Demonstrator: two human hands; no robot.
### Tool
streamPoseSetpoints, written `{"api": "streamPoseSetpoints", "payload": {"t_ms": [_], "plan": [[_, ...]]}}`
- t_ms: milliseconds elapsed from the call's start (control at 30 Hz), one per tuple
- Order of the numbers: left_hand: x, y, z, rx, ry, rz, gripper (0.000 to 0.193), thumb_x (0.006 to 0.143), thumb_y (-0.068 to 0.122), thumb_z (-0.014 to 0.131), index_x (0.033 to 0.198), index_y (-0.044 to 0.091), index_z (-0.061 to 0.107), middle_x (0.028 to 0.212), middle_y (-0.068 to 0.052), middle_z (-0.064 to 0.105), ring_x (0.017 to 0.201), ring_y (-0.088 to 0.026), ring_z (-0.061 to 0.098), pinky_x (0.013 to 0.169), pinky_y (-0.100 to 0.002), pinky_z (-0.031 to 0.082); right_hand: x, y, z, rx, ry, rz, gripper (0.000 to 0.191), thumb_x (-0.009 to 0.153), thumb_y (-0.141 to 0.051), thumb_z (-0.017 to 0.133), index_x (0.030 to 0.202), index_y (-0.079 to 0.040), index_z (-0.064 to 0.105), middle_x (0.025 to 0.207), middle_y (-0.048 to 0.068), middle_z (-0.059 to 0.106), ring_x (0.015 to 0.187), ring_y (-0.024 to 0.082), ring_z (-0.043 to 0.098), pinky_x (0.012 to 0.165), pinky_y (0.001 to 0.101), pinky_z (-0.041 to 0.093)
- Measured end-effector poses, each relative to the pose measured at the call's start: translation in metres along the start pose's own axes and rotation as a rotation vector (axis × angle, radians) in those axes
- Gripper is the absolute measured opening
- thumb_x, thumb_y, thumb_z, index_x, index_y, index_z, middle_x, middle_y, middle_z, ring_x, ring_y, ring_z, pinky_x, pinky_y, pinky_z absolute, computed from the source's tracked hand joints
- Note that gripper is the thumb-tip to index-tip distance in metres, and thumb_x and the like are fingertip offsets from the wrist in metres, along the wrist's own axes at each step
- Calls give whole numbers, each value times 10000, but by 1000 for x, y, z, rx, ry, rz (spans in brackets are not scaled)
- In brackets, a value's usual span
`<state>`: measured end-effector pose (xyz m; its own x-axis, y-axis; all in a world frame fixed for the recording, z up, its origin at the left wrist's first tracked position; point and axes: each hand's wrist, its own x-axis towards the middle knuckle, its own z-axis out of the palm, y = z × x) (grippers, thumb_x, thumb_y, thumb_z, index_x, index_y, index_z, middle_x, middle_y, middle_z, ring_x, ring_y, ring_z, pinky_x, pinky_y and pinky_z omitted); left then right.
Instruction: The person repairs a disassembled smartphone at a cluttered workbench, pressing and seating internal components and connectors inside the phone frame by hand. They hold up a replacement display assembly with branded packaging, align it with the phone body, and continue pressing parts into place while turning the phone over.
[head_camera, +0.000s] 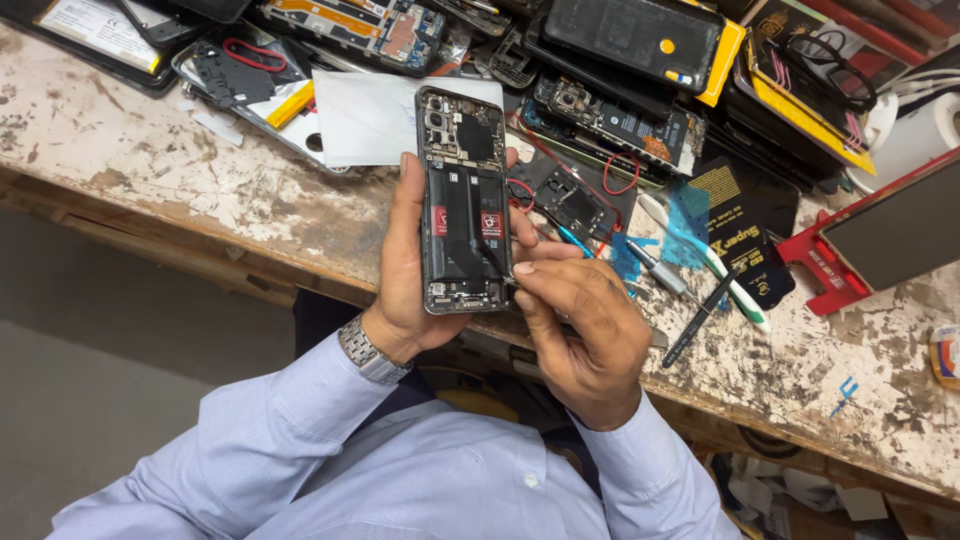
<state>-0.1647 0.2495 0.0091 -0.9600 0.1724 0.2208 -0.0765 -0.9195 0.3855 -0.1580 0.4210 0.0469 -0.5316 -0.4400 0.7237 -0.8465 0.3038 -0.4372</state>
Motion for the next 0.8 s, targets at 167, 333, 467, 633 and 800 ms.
{"api": "streamPoseSetpoints", "payload": {"t_ms": [167,333,467,633,800], "plan": [[0,0,-1,24,32,21,861,1072,692,227,1579,20,407,1042,-188,712,1043,-364,722,983,-460,585,0,3,-1,16,2,1,223,948,28,769,1135,-39,666,1089,98,740,1081,257,746,983,376,592],[0,-2,-2,42,67,23,842,1055,681,238,1546,24,429,1009,-176,708,962,-252,727,950,-405,598,-4,4,0,64,15,16,245,957,65,750,1155,-33,644,1102,120,732,1098,273,743,1025,409,601],[0,-1,-2,12,54,30,846,1089,683,247,1566,12,442,1032,-178,713,945,-241,721,885,-375,596,-4,7,1,99,21,-11,273,965,86,751,1137,-61,598,1135,125,718,1129,279,743,993,386,601],[0,4,-2,-29,30,23,869,1084,705,250,1574,11,431,1034,-185,712,964,-273,725,861,-401,607,-2,7,-1,-16,-63,-65,265,910,121,733,1091,-63,673,1202,128,667,1146,299,712,1002,387,595],[3,8,-1,-61,35,15,885,1051,719,244,1567,17,396,1005,-189,701,1081,-447,703,989,-500,576,3,4,0,-88,-115,-80,262,825,92,747,1055,-30,714,1227,128,656,1103,287,698,963,382,586]]}}
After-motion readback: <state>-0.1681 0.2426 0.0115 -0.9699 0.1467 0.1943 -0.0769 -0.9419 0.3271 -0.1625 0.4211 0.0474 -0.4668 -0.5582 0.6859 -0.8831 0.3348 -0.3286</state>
